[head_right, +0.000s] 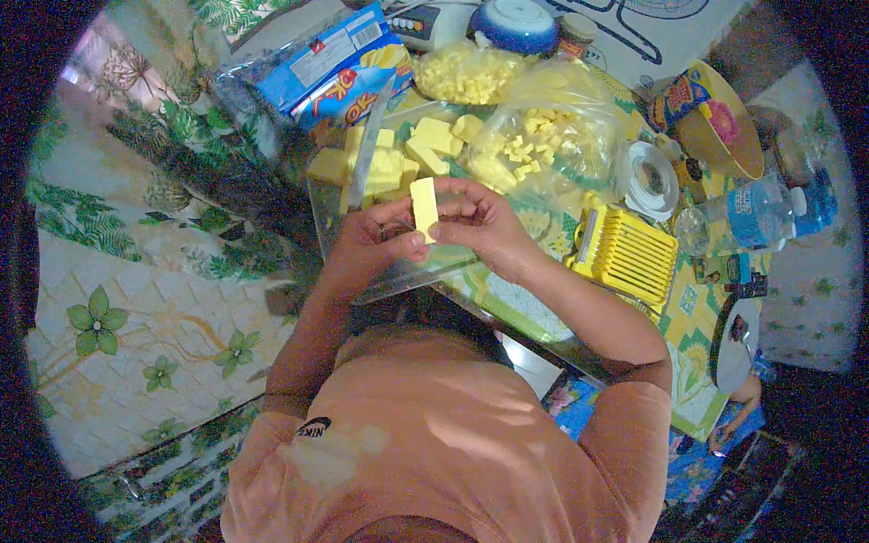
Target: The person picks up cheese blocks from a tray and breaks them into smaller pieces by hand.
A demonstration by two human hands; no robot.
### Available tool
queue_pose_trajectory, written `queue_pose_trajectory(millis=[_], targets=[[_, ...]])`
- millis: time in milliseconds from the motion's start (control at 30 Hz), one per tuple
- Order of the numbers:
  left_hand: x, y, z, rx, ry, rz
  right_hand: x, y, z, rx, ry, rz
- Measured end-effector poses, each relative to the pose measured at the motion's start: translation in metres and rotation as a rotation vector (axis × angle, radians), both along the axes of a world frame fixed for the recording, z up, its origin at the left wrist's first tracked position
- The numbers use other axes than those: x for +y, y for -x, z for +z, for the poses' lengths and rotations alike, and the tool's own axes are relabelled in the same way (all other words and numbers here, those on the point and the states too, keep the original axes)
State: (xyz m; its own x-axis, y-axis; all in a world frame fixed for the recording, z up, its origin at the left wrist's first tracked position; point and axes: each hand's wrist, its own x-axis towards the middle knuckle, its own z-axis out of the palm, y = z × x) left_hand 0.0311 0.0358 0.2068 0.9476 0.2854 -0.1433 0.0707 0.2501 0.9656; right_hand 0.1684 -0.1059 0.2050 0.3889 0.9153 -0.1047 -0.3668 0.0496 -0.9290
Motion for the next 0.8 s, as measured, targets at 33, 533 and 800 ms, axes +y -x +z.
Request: queue_pose_trajectory(millis=[33, 533, 800], targets=[[0.0003, 0.0006, -0.0002, 0.002, 0.004, -0.003, 0.0002, 0.0001, 0.0001, 0.005, -0.004, 0.006], [0.001, 0.0038, 0.0055, -0.013, 0.048, -0.032, -0.0019, 0.0034, 0.0038, 0.007, 0.022, 0.012], [0.0047, 0.0053, 0.0028, -0.016, 0.026, -0.062, -0.0006, 0.0041, 0.0048, 0.04, 0.025, 0.024]])
